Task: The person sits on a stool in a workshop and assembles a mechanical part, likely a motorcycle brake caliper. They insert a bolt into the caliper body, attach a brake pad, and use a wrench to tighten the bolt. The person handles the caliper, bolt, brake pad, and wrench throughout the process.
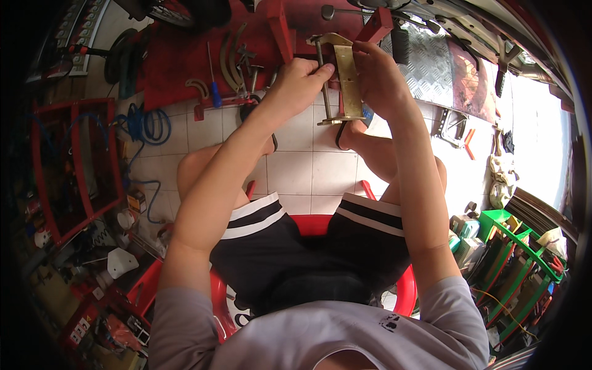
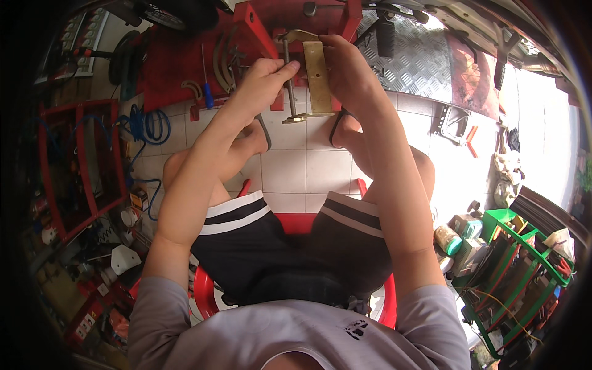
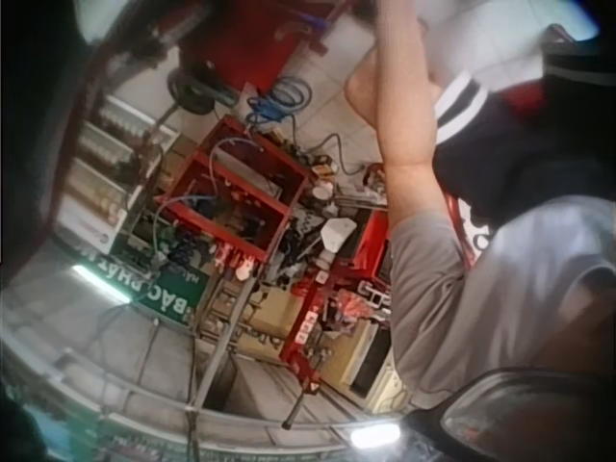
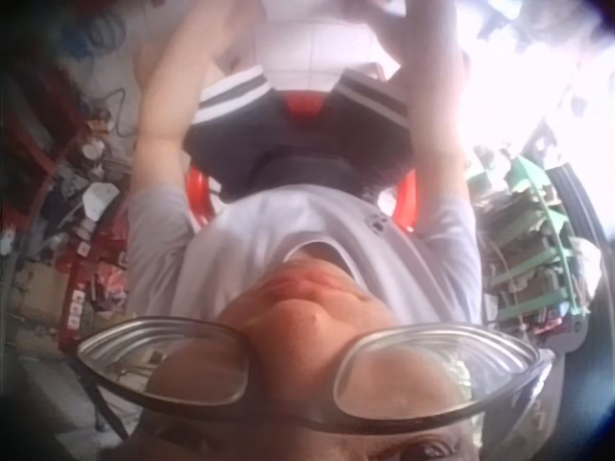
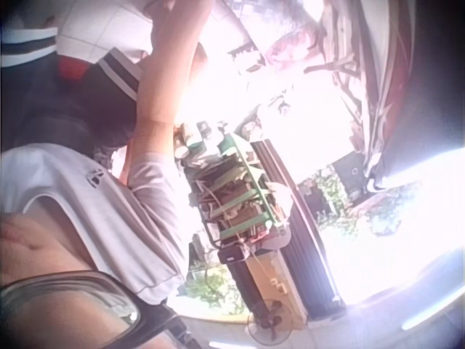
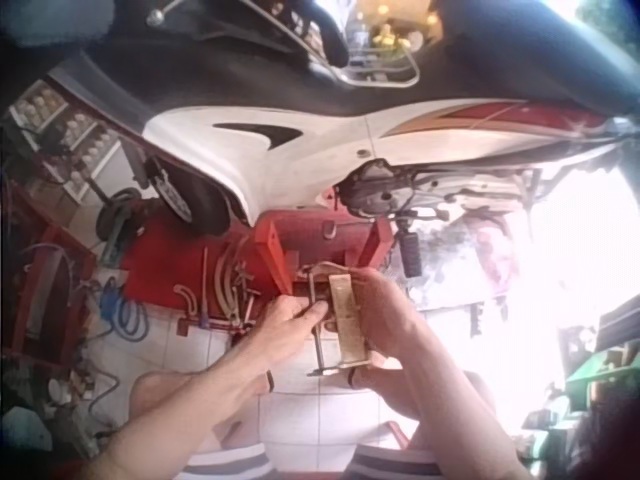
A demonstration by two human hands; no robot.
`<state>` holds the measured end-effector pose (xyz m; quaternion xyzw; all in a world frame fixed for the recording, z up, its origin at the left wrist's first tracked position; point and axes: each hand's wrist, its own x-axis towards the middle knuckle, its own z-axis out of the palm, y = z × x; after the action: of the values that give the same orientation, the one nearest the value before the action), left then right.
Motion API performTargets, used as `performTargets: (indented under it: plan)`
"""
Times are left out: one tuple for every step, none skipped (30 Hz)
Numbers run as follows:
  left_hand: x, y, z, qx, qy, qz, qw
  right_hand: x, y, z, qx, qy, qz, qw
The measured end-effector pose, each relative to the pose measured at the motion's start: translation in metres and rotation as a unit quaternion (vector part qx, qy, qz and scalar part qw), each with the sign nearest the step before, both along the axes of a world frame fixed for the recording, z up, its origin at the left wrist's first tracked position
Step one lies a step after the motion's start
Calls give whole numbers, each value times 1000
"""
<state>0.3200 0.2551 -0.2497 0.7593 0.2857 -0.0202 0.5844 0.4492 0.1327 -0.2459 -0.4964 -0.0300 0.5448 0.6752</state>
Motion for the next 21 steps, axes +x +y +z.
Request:
performTargets:
  plan:
    - [1, 1, 0, -33, -2, 13, 999, -1, -1, 4, -1, 9, 25, 1000]
    - [1, 1, 1, -65, -5, 27, 998, -2, -3, 9, -1, 19, 50, 999]
    - [-2, -2, 1, -112, -36, 32, 993, -3, -4, 12, -1, 29, 75, 997]
    - [0, -2, 7, -118, -33, 30, 992, -1, -5, 10, 11, 47, 86, 995]
    - [1, -3, 11, -124, -29, 28, 991, 3, -7, 6, 24, 65, 97, 993]
    - [2, -3, 12, -131, -26, 26, 991, 6, -9, 4, 37, 83, 109, 990]
    - [1, -2, 12, -121, -20, 27, 992, 3, -8, 6, 31, 68, 102, 992]
    - [0, -1, 10, -111, -15, 27, 993, -1, -7, 9, 25, 52, 95, 994]
    - [0, 0, 8, -101, -10, 28, 994, -5, -5, 12, 19, 37, 88, 995]
    - [0, 1, 3, -75, -14, 22, 997, -7, -4, 14, 4, 27, 75, 997]
    - [0, 2, -2, -49, -18, 15, 999, -10, -2, 16, -11, 17, 63, 998]
    - [-1, 3, -7, -23, -22, 9, 999, -11, -2, 16, -26, 6, 51, 998]
    - [0, 2, -6, -2, -28, -6, 1000, -10, -2, 14, -57, -15, 48, 997]
    - [2, -1, -6, 19, -35, -22, 999, -6, -2, 10, -88, -37, 45, 994]
    - [3, -4, -7, 40, -41, -37, 998, -3, -3, 7, -118, -59, 42, 990]
    - [3, -8, -7, 28, -31, -50, 998, 0, -3, 6, -133, -60, 24, 989]
    - [4, -12, -8, 15, -20, -63, 998, 3, -4, 7, -147, -61, 6, 987]
    - [3, -16, -8, 2, -9, -75, 997, 7, -5, 9, -161, -62, -12, 985]
    - [-1, -22, -2, -4, 1, -104, 995, 12, -7, 12, -186, -60, -22, 980]
    - [-4, -22, -8, 50, 19, -158, 986, 16, -6, 9, -156, -52, -51, 985]
    - [-8, -24, -20, 104, 38, -210, 971, 19, -10, 10, -112, -43, -38, 992]
